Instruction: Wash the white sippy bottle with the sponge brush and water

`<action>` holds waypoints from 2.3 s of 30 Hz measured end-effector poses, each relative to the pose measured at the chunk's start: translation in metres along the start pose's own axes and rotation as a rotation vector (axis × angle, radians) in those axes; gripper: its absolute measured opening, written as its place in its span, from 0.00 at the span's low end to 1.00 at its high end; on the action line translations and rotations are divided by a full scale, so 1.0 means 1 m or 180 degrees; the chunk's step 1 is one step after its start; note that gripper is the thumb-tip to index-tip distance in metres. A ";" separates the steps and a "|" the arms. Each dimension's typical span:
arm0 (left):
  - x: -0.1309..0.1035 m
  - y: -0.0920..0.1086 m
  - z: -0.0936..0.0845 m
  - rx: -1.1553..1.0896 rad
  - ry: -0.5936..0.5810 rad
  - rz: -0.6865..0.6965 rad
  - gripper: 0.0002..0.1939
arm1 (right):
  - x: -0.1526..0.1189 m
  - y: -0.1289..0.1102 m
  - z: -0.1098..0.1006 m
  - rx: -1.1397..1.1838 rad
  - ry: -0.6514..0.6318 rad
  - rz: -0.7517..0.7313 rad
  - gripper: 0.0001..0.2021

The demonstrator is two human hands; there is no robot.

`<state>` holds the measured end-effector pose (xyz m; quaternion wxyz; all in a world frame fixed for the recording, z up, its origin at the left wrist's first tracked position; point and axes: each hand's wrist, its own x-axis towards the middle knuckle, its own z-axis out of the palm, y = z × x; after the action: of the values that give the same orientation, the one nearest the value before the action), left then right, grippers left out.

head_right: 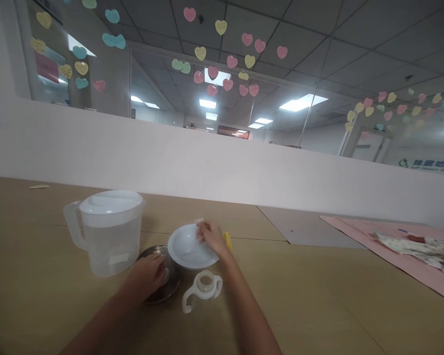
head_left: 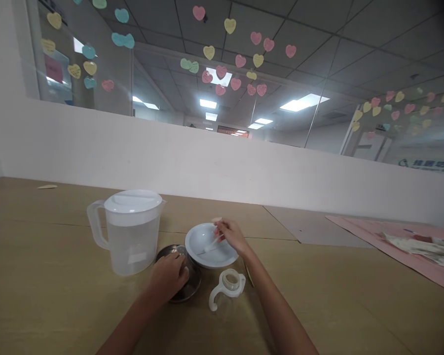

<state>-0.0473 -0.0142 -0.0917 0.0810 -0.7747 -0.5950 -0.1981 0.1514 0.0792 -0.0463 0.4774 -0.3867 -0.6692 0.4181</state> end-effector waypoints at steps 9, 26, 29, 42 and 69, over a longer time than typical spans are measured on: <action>0.003 0.006 -0.014 -0.0061 0.0482 -0.0248 0.16 | -0.051 -0.093 -0.029 0.0319 -0.1305 -0.0106 0.15; 0.002 0.009 -0.011 0.0123 0.1488 0.0336 0.16 | -0.054 -0.098 -0.025 -0.0455 -0.2156 0.0274 0.19; 0.002 0.009 -0.011 0.0134 0.1457 0.0352 0.16 | -0.053 -0.097 -0.025 -0.0425 -0.2067 0.0160 0.19; 0.000 0.014 -0.016 -0.0124 0.1352 0.0162 0.17 | -0.045 -0.073 -0.036 -0.1516 -0.2473 0.0354 0.09; -0.007 0.032 -0.022 -0.1894 0.1985 0.0025 0.09 | -0.058 -0.083 0.044 -0.2368 -0.1464 -0.1353 0.11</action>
<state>-0.0230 -0.0373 -0.0714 0.0308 -0.6696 -0.4560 -0.5854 0.1137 -0.0114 0.0042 0.2213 -0.2834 -0.9256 0.1184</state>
